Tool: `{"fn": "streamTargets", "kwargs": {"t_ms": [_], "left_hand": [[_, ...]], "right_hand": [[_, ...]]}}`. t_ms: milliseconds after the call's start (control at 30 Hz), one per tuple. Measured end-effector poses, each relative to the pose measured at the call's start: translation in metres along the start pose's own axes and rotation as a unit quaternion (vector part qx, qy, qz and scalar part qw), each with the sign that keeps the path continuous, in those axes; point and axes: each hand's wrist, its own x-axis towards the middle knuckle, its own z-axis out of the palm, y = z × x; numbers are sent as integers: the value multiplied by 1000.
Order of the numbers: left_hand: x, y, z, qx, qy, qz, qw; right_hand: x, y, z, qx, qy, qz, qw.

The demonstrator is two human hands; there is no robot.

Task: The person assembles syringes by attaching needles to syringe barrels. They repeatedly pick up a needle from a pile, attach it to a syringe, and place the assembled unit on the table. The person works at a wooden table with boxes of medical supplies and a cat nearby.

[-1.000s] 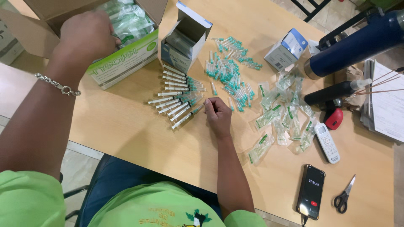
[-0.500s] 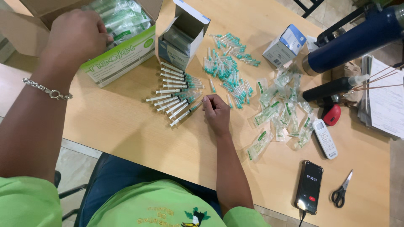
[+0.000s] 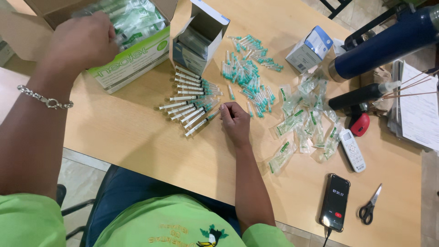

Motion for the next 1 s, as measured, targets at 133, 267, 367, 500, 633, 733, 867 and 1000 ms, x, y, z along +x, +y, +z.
{"fn": "streamTargets", "kwargs": {"t_ms": [133,267,367,500,633,733,867,1000], "left_hand": [[-3,5,-7,-24,12,13,1000],[-3,13,-15,-21,-40,-30,999],[-5,11,-16,-7,-20,-31,999],[2,-20,6,-105,142,38,984],[-17,-3,-10,-95,249,68,961],[-50,60,-29,-377,175,60,907],[-36,121,54,-596,43,111,794],[-33,182,134,-726,-66,97,678]], "right_hand": [[1,1,1,0,4,0,1000],[0,0,0,-10,4,2,1000],[0,2,0,-14,6,-3,1000],[0,0,-1,-3,-4,-9,1000],[-1,-8,0,43,-6,17,999],[-1,-5,-2,14,16,21,1000],[-6,-26,-9,77,57,-44,994],[-12,-49,-6,72,48,-97,992]]}}
